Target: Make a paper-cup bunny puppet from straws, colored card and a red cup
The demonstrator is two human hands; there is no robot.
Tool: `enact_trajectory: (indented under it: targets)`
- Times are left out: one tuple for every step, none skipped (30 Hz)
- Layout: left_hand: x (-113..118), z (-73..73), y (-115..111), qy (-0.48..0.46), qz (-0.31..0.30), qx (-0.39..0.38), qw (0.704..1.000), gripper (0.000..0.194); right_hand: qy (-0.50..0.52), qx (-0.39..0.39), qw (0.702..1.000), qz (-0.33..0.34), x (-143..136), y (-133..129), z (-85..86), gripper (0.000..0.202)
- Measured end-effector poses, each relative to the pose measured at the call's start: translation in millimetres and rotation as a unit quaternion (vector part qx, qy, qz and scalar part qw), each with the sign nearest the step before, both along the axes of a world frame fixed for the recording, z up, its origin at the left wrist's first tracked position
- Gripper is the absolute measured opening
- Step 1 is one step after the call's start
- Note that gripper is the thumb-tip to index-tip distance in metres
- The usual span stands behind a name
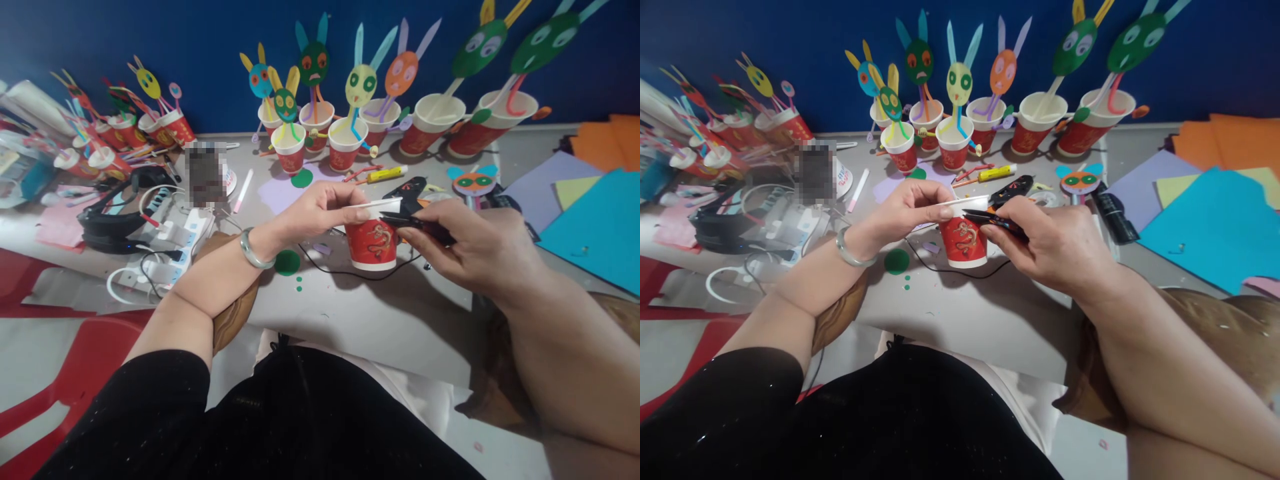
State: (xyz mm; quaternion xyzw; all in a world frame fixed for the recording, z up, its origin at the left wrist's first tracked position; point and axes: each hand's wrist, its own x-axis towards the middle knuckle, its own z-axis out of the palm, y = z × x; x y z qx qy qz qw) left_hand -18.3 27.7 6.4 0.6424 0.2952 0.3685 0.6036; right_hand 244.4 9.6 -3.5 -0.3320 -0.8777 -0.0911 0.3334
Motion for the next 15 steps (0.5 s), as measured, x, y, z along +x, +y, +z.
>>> enact_trajectory:
  targets:
    - [-0.1, 0.2, 0.0, -0.001, -0.001, 0.001, 1.0, 0.056, -0.002, -0.003, 1.0, -0.001, 0.2, 0.1, 0.3, 0.041]
    - [-0.2, 0.3, 0.2, 0.001, -0.002, 0.004, 1.0, 0.057, -0.004, -0.007, 1.0, -0.002, 0.5, 0.2, 0.5, 0.043]
    - [-0.3, 0.3, 0.4, 0.005, -0.003, 0.007, 1.0, 0.057, -0.006, -0.01, 1.0, -0.002, 0.8, 0.4, 0.6, 0.045]
    - [-0.5, 0.2, 0.7, 0.01, -0.003, 0.01, 1.0, 0.057, -0.007, -0.014, 1.0, -0.003, 1.1, 0.5, 0.5, 0.046]
    - [-0.7, 0.1, 1.1, 0.016, -0.003, 0.013, 1.0, 0.058, -0.007, -0.02, 1.0, -0.003, 1.3, 0.7, 0.4, 0.047]
    - [-1.0, -0.1, 1.5, 0.021, -0.003, 0.015, 1.0, 0.058, -0.008, -0.03, 1.0, -0.001, 1.6, 0.9, 0.2, 0.047]
    - [-1.3, -0.4, 2.0, 0.025, -0.005, 0.017, 1.0, 0.058, -0.008, -0.04, 0.999, 0.002, 1.8, 1.1, -0.1, 0.046]
    - [-1.8, -0.7, 2.4, 0.027, -0.009, 0.018, 0.999, 0.058, -0.006, -0.049, 0.999, 0.005, 2.0, 1.2, -0.2, 0.045]
    - [-2.3, -1.2, 2.9, 0.029, -0.013, 0.019, 0.999, 0.058, -0.004, -0.055, 0.998, 0.008, 2.2, 1.3, -0.2, 0.044]
    - [-2.8, -1.6, 3.3, 0.03, -0.017, 0.02, 0.999, 0.057, -0.002, -0.06, 0.998, 0.01, 2.2, 1.4, -0.1, 0.042]
    - [-3.3, -1.9, 3.6, 0.032, -0.022, 0.021, 0.999, 0.056, -0.003, -0.065, 0.998, 0.01, 2.2, 1.4, 0.3, 0.042]
    - [-3.8, -2.1, 3.8, 0.032, -0.025, 0.022, 0.999, 0.055, -0.004, -0.071, 0.997, 0.011, 2.0, 1.4, 0.8, 0.041]
    - [-4.1, -2.0, 3.8, 0.033, -0.027, 0.023, 0.999, 0.055, -0.007, -0.078, 0.997, 0.012, 1.7, 1.3, 1.5, 0.041]
    - [-4.3, -1.8, 3.8, 0.035, -0.027, 0.025, 0.999, 0.054, -0.01, -0.085, 0.996, 0.015, 1.3, 1.3, 2.3, 0.041]
    - [-4.4, -1.5, 3.6, 0.037, -0.026, 0.028, 0.999, 0.054, -0.011, -0.088, 0.996, 0.02, 0.9, 1.2, 3.1, 0.04]
